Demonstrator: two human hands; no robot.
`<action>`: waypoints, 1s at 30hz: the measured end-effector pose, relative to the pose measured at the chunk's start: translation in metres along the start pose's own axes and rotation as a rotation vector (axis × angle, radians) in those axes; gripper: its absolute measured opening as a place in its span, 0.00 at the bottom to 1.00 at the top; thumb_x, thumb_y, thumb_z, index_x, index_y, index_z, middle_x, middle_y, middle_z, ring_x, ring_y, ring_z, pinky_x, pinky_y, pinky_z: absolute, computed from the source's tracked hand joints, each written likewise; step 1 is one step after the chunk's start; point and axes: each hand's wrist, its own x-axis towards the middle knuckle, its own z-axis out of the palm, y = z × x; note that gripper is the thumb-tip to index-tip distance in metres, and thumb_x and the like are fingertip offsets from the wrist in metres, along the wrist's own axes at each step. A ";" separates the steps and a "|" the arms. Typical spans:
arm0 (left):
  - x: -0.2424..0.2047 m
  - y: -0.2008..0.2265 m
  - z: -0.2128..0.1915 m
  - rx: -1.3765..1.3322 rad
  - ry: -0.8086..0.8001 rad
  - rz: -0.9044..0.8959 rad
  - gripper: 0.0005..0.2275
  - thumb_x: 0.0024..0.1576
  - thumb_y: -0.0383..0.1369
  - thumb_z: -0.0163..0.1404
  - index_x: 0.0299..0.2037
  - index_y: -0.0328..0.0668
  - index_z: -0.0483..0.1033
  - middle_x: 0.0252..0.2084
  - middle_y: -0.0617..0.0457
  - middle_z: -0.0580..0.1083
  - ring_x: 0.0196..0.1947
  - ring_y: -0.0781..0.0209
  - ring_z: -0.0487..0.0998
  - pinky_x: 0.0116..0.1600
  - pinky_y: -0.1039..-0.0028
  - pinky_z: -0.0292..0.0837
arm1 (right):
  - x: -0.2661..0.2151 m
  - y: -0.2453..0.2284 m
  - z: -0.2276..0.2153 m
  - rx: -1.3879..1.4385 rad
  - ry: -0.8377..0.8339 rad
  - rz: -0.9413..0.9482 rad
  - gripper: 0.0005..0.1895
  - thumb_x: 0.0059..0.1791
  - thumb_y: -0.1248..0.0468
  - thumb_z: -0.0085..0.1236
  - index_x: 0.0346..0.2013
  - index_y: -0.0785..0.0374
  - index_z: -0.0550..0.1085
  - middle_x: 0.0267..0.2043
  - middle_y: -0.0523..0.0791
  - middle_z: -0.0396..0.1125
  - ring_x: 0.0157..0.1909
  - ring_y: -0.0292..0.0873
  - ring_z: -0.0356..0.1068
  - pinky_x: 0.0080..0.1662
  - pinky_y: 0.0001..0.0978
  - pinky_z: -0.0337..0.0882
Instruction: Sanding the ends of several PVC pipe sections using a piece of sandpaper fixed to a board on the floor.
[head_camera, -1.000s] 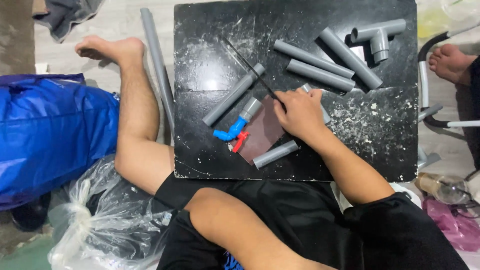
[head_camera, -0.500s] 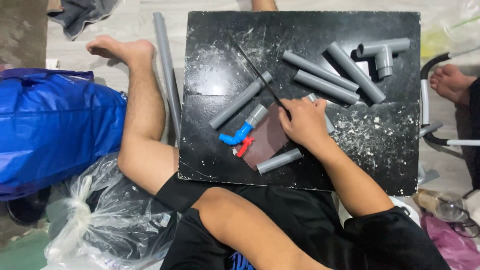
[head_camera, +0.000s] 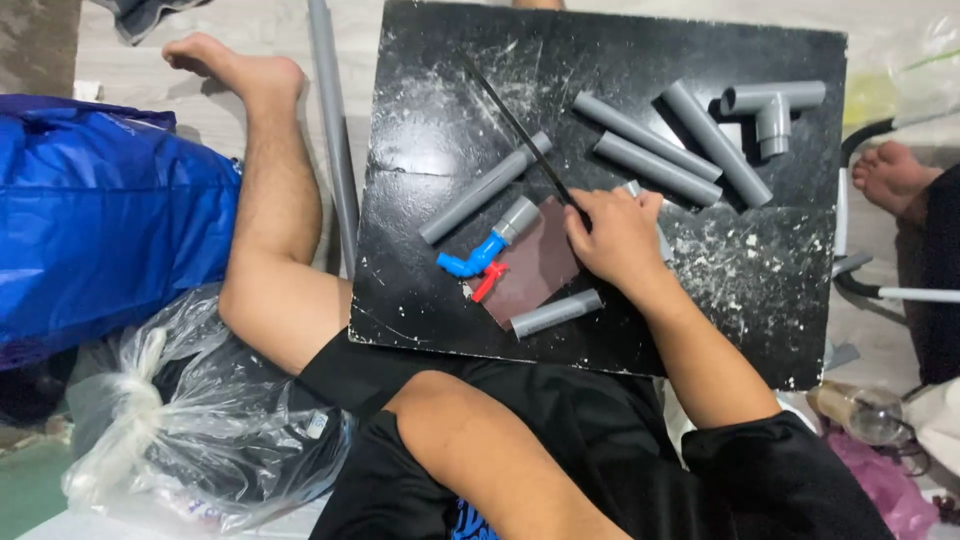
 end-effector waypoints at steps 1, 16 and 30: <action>-0.011 0.012 0.005 0.001 -0.008 -0.001 0.44 0.54 0.64 0.15 0.74 0.40 0.24 0.79 0.51 0.24 0.79 0.61 0.22 0.76 0.67 0.06 | 0.000 0.000 0.000 0.002 0.005 0.007 0.14 0.51 0.59 0.51 0.46 0.59 0.79 0.38 0.47 0.76 0.37 0.52 0.65 0.46 0.46 0.53; -0.004 0.017 -0.012 -0.054 -0.253 -0.154 0.45 0.52 0.66 0.29 0.76 0.57 0.24 0.80 0.58 0.23 0.80 0.58 0.22 0.79 0.58 0.16 | 0.003 -0.004 -0.005 0.033 -0.068 0.043 0.14 0.51 0.58 0.50 0.45 0.58 0.79 0.39 0.46 0.76 0.38 0.52 0.67 0.46 0.46 0.53; -0.113 0.117 0.048 0.618 -0.639 -0.046 0.37 0.53 0.63 0.36 0.69 0.58 0.40 0.71 0.50 0.39 0.72 0.45 0.38 0.70 0.45 0.36 | 0.006 -0.002 0.004 -0.055 -0.097 0.091 0.17 0.56 0.54 0.48 0.50 0.57 0.80 0.30 0.43 0.74 0.41 0.48 0.71 0.51 0.46 0.52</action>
